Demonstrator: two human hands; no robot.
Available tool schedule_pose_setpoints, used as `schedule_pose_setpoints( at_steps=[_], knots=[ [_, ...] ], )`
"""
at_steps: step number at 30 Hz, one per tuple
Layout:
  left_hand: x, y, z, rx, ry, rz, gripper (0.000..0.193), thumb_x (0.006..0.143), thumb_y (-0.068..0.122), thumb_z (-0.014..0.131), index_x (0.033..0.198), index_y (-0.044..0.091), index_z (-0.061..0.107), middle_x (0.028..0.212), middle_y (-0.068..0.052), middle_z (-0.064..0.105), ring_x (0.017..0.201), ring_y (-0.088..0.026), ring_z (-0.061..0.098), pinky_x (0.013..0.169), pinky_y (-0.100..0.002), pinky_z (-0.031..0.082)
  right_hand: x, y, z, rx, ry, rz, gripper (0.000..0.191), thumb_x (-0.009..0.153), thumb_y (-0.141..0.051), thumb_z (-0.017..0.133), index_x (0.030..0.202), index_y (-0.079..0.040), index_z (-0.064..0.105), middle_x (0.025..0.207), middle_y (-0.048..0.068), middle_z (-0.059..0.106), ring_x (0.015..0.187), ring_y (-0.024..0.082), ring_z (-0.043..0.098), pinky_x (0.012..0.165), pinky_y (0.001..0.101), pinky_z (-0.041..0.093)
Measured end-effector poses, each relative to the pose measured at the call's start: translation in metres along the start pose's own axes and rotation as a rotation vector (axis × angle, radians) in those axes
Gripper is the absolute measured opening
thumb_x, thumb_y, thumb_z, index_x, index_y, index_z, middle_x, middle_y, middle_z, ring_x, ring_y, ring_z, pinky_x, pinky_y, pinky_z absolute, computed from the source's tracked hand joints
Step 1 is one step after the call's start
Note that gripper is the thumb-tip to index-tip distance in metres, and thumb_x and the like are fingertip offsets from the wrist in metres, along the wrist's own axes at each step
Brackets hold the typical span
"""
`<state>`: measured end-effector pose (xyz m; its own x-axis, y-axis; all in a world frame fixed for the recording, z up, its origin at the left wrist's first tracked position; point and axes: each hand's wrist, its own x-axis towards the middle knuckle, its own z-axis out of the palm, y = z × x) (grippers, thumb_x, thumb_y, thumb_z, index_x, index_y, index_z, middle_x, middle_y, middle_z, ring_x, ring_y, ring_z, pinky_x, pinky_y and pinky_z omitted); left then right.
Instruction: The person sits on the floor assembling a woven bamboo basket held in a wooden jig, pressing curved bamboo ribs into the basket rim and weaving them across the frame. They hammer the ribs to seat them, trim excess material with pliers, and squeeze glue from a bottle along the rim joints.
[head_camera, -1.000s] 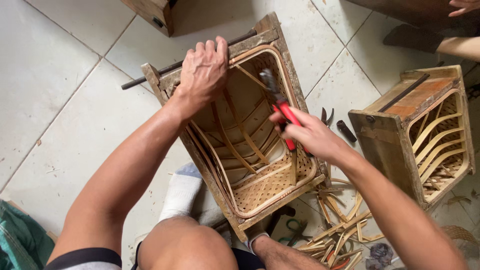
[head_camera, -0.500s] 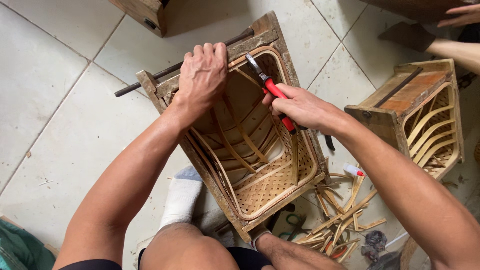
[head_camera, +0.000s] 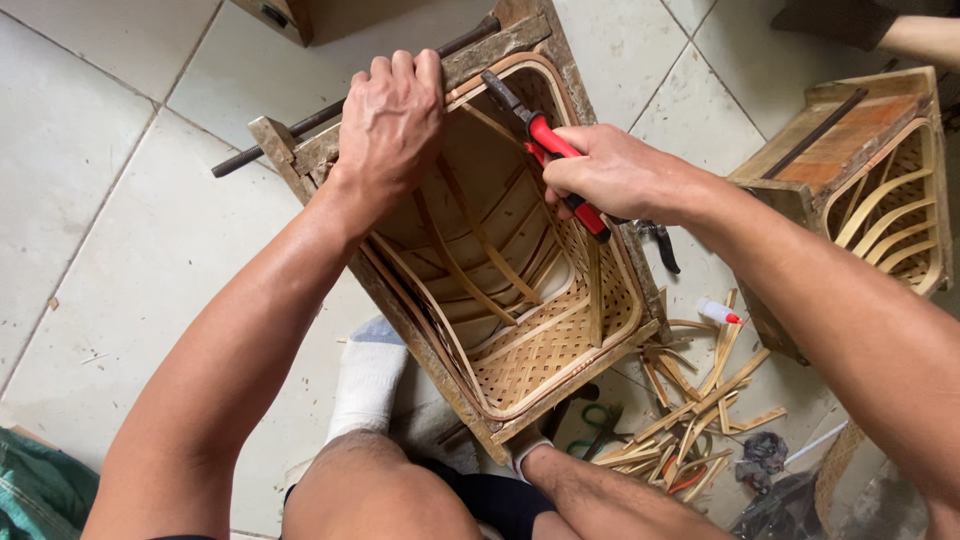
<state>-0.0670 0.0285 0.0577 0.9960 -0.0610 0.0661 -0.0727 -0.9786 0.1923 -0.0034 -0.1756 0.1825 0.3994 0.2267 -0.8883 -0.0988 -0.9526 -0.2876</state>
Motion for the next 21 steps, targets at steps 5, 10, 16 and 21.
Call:
schedule_pose_setpoints(
  at_steps=[5, 10, 16, 21],
  knots=[
    [-0.004, -0.001, -0.001, -0.058, 0.008, -0.001, 0.005, 0.102, 0.006, 0.051, 0.101, 0.002, 0.053, 0.085, -0.014, 0.059, 0.075, -0.023, 0.061, 0.065, -0.040, 0.055, -0.006, 0.003, 0.008, -0.067, -0.015, 0.041, 0.028, 0.095, -0.032, 0.056, 0.104, -0.007, 0.061, 0.089, 0.010, 0.064, 0.074, 0.024, 0.053, 0.065, 0.0404, 0.042],
    [-0.003, -0.004, -0.006, -0.202, -0.048, 0.027, 0.027, 0.101, 0.016, 0.057, 0.119, -0.004, 0.053, 0.095, -0.020, 0.064, 0.083, -0.029, 0.064, 0.070, -0.043, 0.056, -0.035, 0.024, 0.019, 0.449, 0.084, -0.048, 0.025, 0.094, -0.028, 0.054, 0.109, -0.010, 0.061, 0.102, 0.006, 0.067, 0.088, 0.016, 0.068, 0.071, 0.0313, 0.052],
    [-0.019, -0.016, -0.005, -0.577, 0.083, 0.101, 0.060, 0.097, 0.026, 0.071, 0.148, 0.001, 0.052, 0.119, -0.026, 0.068, 0.105, -0.037, 0.068, 0.093, -0.050, 0.054, -0.044, 0.057, 0.029, 0.869, 0.223, -0.131, 0.025, 0.098, -0.028, 0.056, 0.097, -0.003, 0.059, 0.098, 0.010, 0.069, 0.084, 0.022, 0.070, 0.066, 0.0312, 0.058],
    [-0.036, -0.017, -0.002, -0.591, 0.090, 0.122, 0.049, 0.109, 0.022, 0.069, 0.150, 0.002, 0.054, 0.120, -0.025, 0.068, 0.110, -0.041, 0.066, 0.099, -0.050, 0.053, -0.121, 0.176, 0.098, 0.408, 0.797, -0.228, 0.022, 0.100, -0.022, 0.060, 0.101, -0.002, 0.068, 0.090, 0.013, 0.067, 0.081, 0.021, 0.063, 0.070, 0.0310, 0.052]
  ],
)
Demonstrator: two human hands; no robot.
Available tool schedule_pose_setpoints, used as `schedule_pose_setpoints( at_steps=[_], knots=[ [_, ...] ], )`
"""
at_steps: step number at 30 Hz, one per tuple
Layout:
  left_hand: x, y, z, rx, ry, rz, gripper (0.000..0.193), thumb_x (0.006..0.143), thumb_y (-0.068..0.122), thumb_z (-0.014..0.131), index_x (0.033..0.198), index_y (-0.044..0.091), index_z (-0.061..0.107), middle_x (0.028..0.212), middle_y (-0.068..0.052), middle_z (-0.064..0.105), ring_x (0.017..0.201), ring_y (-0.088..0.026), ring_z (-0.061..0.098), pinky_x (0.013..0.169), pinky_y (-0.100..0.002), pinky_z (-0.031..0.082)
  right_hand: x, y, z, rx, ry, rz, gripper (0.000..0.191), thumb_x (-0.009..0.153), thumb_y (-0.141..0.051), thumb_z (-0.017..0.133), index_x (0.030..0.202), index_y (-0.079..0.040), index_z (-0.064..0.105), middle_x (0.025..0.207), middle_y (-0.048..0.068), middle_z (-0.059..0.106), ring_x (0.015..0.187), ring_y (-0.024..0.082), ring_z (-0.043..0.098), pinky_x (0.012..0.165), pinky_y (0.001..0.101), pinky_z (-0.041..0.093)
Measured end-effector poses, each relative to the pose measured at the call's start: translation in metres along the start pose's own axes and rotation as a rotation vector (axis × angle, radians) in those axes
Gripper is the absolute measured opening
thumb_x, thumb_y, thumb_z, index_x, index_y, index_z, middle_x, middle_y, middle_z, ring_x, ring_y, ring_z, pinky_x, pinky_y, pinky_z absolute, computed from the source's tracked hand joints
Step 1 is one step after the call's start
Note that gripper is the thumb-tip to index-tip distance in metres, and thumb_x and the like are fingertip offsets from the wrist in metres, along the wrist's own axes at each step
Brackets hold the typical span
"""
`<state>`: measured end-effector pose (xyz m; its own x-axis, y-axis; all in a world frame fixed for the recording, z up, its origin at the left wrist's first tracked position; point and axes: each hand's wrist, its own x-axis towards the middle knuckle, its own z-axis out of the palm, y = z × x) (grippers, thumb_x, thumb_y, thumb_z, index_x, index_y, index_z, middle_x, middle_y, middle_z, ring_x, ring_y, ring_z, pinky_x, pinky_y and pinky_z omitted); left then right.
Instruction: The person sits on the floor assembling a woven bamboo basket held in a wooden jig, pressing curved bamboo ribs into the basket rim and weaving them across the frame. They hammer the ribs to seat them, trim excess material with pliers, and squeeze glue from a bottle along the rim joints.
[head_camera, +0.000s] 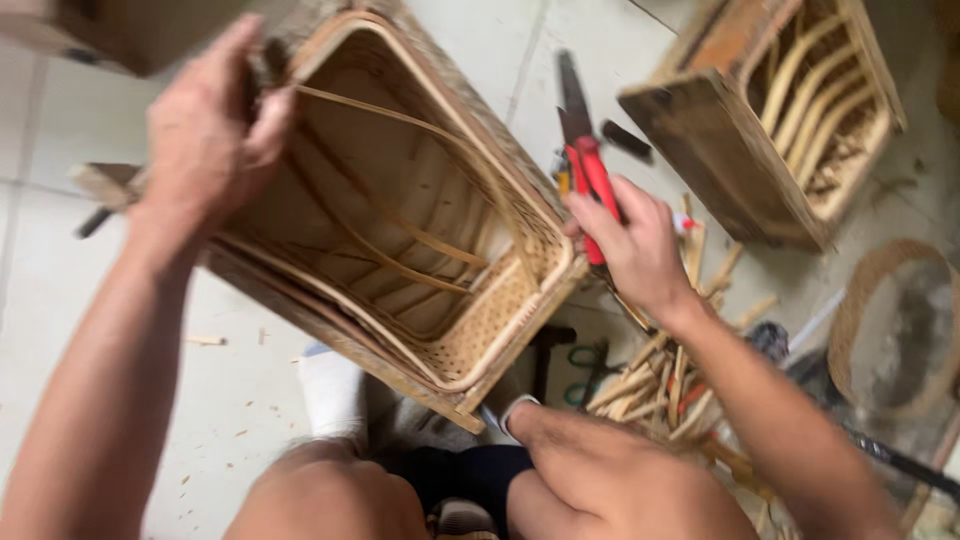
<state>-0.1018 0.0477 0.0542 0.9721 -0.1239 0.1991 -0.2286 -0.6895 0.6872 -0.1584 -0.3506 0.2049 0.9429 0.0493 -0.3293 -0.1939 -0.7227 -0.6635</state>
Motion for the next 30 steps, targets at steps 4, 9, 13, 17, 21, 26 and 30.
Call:
schedule_pose_setpoints(
  at_steps=[4, 9, 13, 17, 21, 26, 30],
  knots=[
    [0.006, 0.023, -0.010, 0.126, -0.093, 0.015, 0.055, 0.098, 0.007, 0.066, 0.149, -0.007, 0.052, 0.112, -0.027, 0.065, 0.097, -0.040, 0.061, 0.083, -0.054, 0.051, -0.111, 0.120, -0.011, -0.440, 0.381, -0.147, 0.022, 0.099, -0.014, 0.070, 0.087, 0.000, 0.058, 0.092, 0.013, 0.057, 0.081, 0.024, 0.058, 0.070, 0.0409, 0.048],
    [-0.056, 0.095, 0.014, 0.068, -0.021, 0.436, 0.034, 0.097, 0.004, 0.076, 0.128, 0.002, 0.063, 0.117, -0.015, 0.070, 0.105, -0.029, 0.064, 0.095, -0.044, 0.052, -0.224, 0.226, 0.061, -0.447, 0.445, 0.292, 0.028, 0.090, -0.025, 0.077, 0.092, -0.002, 0.062, 0.091, 0.015, 0.059, 0.083, 0.036, 0.060, 0.073, 0.0468, 0.048],
    [-0.136, 0.126, 0.042, 0.123, -0.543, 0.635, 0.056, 0.090, 0.047, 0.069, 0.126, 0.004, 0.067, 0.093, -0.006, 0.068, 0.093, -0.023, 0.063, 0.098, -0.044, 0.050, -0.248, 0.278, 0.107, -0.469, 0.452, 0.527, 0.033, 0.090, -0.034, 0.078, 0.094, -0.005, 0.062, 0.096, 0.016, 0.061, 0.091, 0.039, 0.061, 0.077, 0.0507, 0.048],
    [-0.168, 0.124, 0.059, 0.165, -0.734, 0.786, 0.061, 0.087, 0.057, 0.060, 0.118, 0.006, 0.066, 0.102, -0.008, 0.069, 0.099, -0.024, 0.062, 0.093, -0.042, 0.047, -0.240, 0.299, 0.119, -0.456, 0.404, 0.662, 0.039, 0.092, -0.039, 0.076, 0.106, -0.005, 0.061, 0.107, 0.018, 0.062, 0.101, 0.041, 0.060, 0.082, 0.0545, 0.047],
    [-0.167, 0.121, 0.064, 0.178, -0.967, 0.753, 0.026, 0.093, 0.032, 0.062, 0.107, 0.011, 0.065, 0.106, -0.005, 0.066, 0.102, -0.024, 0.060, 0.090, -0.040, 0.046, -0.236, 0.283, 0.127, -0.588, 0.532, 0.298, 0.041, 0.085, -0.035, 0.076, 0.114, -0.010, 0.063, 0.125, 0.022, 0.062, 0.115, 0.044, 0.058, 0.097, 0.0516, 0.046],
    [-0.156, 0.126, 0.059, 0.034, -0.856, 0.805, 0.032, 0.083, 0.031, 0.065, 0.106, 0.009, 0.065, 0.106, -0.006, 0.066, 0.098, -0.024, 0.060, 0.085, -0.040, 0.046, -0.219, 0.254, 0.154, -0.253, 0.243, 0.560, 0.067, 0.080, -0.033, 0.079, 0.134, -0.002, 0.054, 0.130, 0.028, 0.058, 0.114, 0.047, 0.056, 0.091, 0.0536, 0.047],
    [-0.144, 0.133, 0.051, 0.194, -1.201, 0.668, 0.043, 0.085, 0.044, 0.066, 0.110, 0.010, 0.063, 0.108, -0.006, 0.065, 0.109, -0.024, 0.057, 0.097, -0.041, 0.044, -0.202, 0.258, 0.172, -0.187, 0.199, 0.596, 0.049, 0.083, -0.038, 0.077, 0.120, -0.008, 0.065, 0.112, 0.022, 0.071, 0.108, 0.044, 0.065, 0.091, 0.0506, 0.052]
  ],
)
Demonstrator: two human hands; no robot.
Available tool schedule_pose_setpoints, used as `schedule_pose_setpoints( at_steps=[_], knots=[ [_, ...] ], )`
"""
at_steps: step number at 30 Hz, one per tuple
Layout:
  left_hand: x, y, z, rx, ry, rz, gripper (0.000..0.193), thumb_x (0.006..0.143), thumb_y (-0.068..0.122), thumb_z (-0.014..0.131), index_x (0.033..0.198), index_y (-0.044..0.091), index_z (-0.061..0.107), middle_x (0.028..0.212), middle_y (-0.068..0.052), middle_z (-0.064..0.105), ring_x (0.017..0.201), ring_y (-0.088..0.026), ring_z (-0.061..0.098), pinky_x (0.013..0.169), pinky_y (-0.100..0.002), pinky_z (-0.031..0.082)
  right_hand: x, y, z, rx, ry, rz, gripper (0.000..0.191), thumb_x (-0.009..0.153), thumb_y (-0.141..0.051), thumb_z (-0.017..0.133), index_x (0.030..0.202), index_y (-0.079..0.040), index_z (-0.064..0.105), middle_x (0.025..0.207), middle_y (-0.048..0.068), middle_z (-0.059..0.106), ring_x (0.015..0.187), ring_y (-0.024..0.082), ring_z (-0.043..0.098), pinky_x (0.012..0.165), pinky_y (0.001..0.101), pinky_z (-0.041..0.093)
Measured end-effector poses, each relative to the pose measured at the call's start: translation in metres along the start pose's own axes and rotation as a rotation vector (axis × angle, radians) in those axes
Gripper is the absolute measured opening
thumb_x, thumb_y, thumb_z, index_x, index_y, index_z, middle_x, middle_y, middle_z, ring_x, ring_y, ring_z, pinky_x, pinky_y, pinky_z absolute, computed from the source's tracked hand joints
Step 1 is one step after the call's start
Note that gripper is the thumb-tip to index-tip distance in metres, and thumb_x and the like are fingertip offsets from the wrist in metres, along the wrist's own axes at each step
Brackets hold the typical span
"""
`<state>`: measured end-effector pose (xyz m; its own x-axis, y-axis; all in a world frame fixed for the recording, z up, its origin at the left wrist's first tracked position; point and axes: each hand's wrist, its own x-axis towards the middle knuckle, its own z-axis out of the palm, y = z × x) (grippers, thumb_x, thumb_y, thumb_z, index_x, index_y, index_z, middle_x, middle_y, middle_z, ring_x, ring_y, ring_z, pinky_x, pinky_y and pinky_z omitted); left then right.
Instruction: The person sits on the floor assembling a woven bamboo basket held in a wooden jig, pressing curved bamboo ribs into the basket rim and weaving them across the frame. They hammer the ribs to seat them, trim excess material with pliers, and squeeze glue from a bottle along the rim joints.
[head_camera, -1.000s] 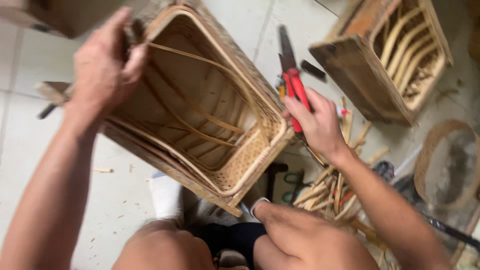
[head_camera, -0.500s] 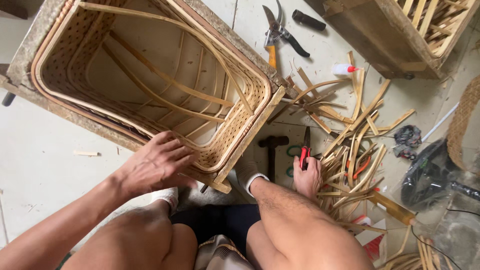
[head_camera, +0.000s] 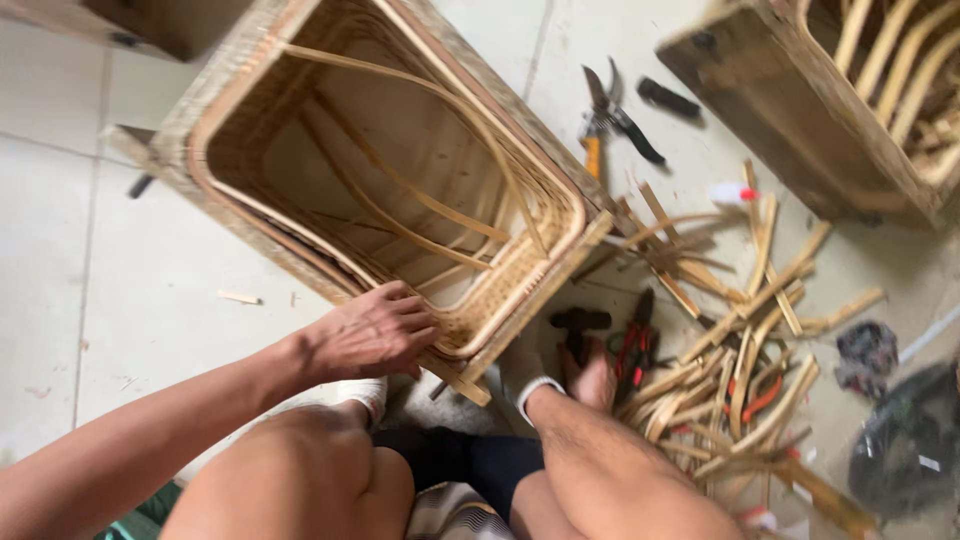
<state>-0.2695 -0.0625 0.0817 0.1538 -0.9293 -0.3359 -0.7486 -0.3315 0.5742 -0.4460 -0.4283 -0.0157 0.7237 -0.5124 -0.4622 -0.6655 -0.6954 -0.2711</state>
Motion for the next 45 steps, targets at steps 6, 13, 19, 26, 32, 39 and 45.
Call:
schedule_pose_setpoints(
  at_steps=[6, 13, 19, 26, 32, 39, 45],
  knots=[
    [-0.019, -0.098, -0.069, 0.265, 1.100, -0.282, 0.069, 0.101, 0.025, 0.079, 0.158, 0.021, 0.040, 0.147, -0.007, 0.065, 0.134, -0.021, 0.061, 0.122, -0.046, 0.044, 0.001, 0.011, -0.011, 0.491, 0.111, 0.030, 0.033, 0.093, -0.026, 0.068, 0.117, -0.004, 0.064, 0.081, 0.013, 0.069, 0.056, 0.021, 0.057, 0.048, 0.0385, 0.047],
    [-0.008, -0.223, -0.145, -0.047, 1.031, -0.896, 0.055, 0.083, 0.031, 0.085, 0.112, -0.007, 0.058, 0.097, -0.025, 0.070, 0.082, -0.036, 0.069, 0.069, -0.047, 0.058, 0.023, -0.104, -0.158, 0.430, -0.010, -0.302, 0.020, 0.106, -0.019, 0.052, 0.107, -0.001, 0.060, 0.066, 0.004, 0.060, 0.049, 0.010, 0.055, 0.042, 0.0248, 0.046],
    [-0.006, -0.224, -0.160, -0.100, 1.159, -1.014, 0.033, 0.091, 0.022, 0.080, 0.096, -0.008, 0.066, 0.063, -0.019, 0.069, 0.051, -0.028, 0.069, 0.041, -0.041, 0.053, 0.078, -0.318, -0.183, 0.432, -0.276, -0.552, 0.023, 0.112, -0.021, 0.044, 0.117, -0.002, 0.056, 0.067, 0.002, 0.058, 0.048, 0.007, 0.050, 0.041, 0.0229, 0.041],
    [-0.016, -0.216, -0.176, -0.220, 0.983, -1.072, 0.015, 0.096, 0.009, 0.070, 0.088, -0.003, 0.075, 0.069, -0.018, 0.072, 0.052, -0.021, 0.069, 0.038, -0.034, 0.054, 0.106, -0.489, -0.114, 0.194, -0.259, -0.963, 0.031, 0.112, -0.024, 0.045, 0.135, -0.006, 0.056, 0.068, 0.002, 0.060, 0.050, 0.011, 0.056, 0.041, 0.0255, 0.048],
    [-0.018, -0.216, -0.177, -0.254, 1.008, -1.068, 0.018, 0.097, -0.003, 0.061, 0.086, -0.002, 0.075, 0.067, -0.018, 0.072, 0.050, -0.021, 0.068, 0.038, -0.034, 0.055, 0.110, -0.517, -0.106, 0.080, -0.161, -1.089, 0.030, 0.111, -0.025, 0.054, 0.135, -0.006, 0.059, 0.074, 0.013, 0.067, 0.061, 0.021, 0.066, 0.057, 0.0395, 0.051],
    [-0.023, -0.212, -0.174, -0.218, 1.104, -1.005, 0.017, 0.097, 0.004, 0.064, 0.088, -0.005, 0.074, 0.068, -0.020, 0.072, 0.054, -0.026, 0.071, 0.043, -0.035, 0.056, 0.109, -0.514, -0.105, 0.196, -0.292, -1.001, 0.029, 0.111, -0.025, 0.050, 0.133, -0.012, 0.062, 0.081, 0.010, 0.069, 0.056, 0.017, 0.063, 0.047, 0.0336, 0.056],
    [-0.024, -0.207, -0.182, -0.240, 1.132, -0.982, 0.017, 0.100, 0.007, 0.066, 0.089, -0.002, 0.076, 0.069, -0.017, 0.073, 0.053, -0.023, 0.070, 0.043, -0.036, 0.057, 0.125, -0.507, -0.106, 0.006, -0.298, -0.971, 0.031, 0.112, -0.027, 0.049, 0.132, -0.009, 0.065, 0.075, 0.003, 0.064, 0.052, 0.013, 0.055, 0.045, 0.0311, 0.047]
  ],
)
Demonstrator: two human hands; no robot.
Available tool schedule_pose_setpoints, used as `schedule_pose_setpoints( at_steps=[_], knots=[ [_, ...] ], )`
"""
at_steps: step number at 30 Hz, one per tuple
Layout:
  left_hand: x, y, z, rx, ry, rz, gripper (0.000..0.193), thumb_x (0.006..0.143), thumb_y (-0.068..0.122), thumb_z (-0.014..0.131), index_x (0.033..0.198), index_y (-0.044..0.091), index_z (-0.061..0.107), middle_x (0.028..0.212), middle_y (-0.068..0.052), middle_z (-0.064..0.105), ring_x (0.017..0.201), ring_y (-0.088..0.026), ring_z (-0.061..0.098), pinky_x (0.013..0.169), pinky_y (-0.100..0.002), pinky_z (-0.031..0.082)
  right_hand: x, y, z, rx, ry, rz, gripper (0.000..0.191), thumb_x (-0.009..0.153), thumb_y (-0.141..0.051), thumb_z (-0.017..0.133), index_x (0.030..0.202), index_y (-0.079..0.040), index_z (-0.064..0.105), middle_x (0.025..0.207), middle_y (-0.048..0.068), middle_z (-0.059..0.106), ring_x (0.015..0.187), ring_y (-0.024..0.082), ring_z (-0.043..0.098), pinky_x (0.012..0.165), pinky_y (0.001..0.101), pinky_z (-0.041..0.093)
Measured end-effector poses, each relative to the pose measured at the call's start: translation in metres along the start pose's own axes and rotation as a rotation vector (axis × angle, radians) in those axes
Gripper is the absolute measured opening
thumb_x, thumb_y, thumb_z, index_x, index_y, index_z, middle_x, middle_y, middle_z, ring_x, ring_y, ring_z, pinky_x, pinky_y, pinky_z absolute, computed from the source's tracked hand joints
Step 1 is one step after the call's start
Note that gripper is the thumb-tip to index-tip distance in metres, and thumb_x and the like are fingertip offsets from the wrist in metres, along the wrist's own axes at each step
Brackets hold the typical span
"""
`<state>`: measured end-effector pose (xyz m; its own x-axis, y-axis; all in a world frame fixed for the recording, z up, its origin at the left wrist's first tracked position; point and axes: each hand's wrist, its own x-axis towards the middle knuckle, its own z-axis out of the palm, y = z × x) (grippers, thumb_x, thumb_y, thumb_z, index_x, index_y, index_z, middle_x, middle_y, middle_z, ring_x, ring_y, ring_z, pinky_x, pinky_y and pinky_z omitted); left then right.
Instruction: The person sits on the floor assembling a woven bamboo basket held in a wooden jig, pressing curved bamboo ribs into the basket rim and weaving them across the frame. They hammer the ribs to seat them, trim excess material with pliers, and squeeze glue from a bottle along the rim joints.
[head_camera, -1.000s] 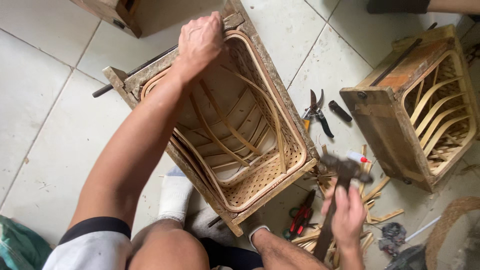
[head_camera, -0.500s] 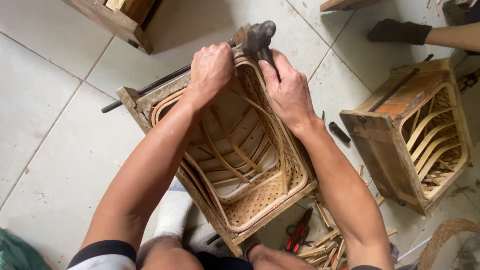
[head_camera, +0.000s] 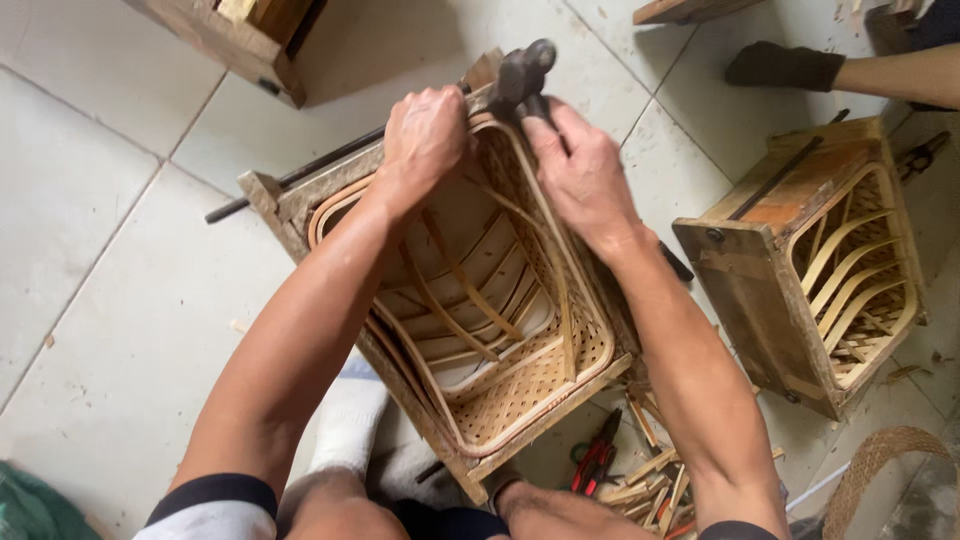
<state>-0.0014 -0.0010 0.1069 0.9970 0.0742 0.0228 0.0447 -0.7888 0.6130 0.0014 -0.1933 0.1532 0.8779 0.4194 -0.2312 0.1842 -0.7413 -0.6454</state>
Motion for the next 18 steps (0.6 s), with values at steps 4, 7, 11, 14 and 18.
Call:
schedule_pose_setpoints(
  at_steps=[4, 7, 11, 14, 18],
  knots=[
    [0.000, -0.005, 0.005, 0.052, -0.137, -0.041, 0.020, 0.101, 0.009, 0.064, 0.089, -0.005, 0.074, 0.068, -0.017, 0.072, 0.052, -0.020, 0.069, 0.039, -0.035, 0.058, -0.013, 0.019, 0.003, 0.094, 0.150, -0.029, 0.034, 0.112, -0.029, 0.051, 0.133, -0.007, 0.063, 0.073, 0.004, 0.066, 0.058, 0.011, 0.062, 0.049, 0.0297, 0.052],
    [0.001, -0.005, 0.011, 0.052, -0.098, 0.035, 0.017, 0.092, 0.016, 0.071, 0.090, -0.001, 0.074, 0.069, -0.017, 0.073, 0.053, -0.021, 0.069, 0.046, -0.035, 0.058, -0.024, 0.027, 0.004, 0.064, 0.193, -0.021, 0.037, 0.111, -0.030, 0.055, 0.136, -0.005, 0.063, 0.069, 0.004, 0.065, 0.059, 0.011, 0.062, 0.053, 0.0301, 0.051],
    [0.002, -0.005, 0.006, 0.024, -0.268, -0.056, 0.033, 0.100, 0.034, 0.065, 0.107, 0.002, 0.070, 0.084, -0.018, 0.075, 0.072, -0.026, 0.072, 0.067, -0.043, 0.061, -0.027, 0.025, 0.002, 0.083, 0.168, 0.023, 0.035, 0.113, -0.030, 0.056, 0.134, -0.004, 0.066, 0.068, 0.002, 0.062, 0.060, 0.011, 0.061, 0.054, 0.0300, 0.049],
    [-0.006, -0.021, -0.017, -0.117, -0.256, 0.159, 0.084, 0.083, 0.061, 0.078, 0.130, -0.004, 0.052, 0.111, -0.028, 0.068, 0.101, -0.040, 0.066, 0.085, -0.055, 0.055, -0.032, 0.017, -0.001, 0.122, 0.162, 0.036, 0.036, 0.110, -0.029, 0.055, 0.135, -0.004, 0.064, 0.066, 0.000, 0.060, 0.055, 0.010, 0.057, 0.048, 0.0272, 0.047],
    [-0.074, -0.066, -0.046, 0.027, -0.319, 0.127, 0.109, 0.082, 0.058, 0.083, 0.153, -0.004, 0.029, 0.120, -0.030, 0.064, 0.106, -0.041, 0.064, 0.084, -0.051, 0.055, -0.048, 0.007, 0.007, 0.223, 0.196, -0.023, 0.037, 0.112, -0.024, 0.053, 0.141, -0.003, 0.060, 0.067, 0.000, 0.057, 0.053, 0.009, 0.054, 0.046, 0.0232, 0.045]
  ],
)
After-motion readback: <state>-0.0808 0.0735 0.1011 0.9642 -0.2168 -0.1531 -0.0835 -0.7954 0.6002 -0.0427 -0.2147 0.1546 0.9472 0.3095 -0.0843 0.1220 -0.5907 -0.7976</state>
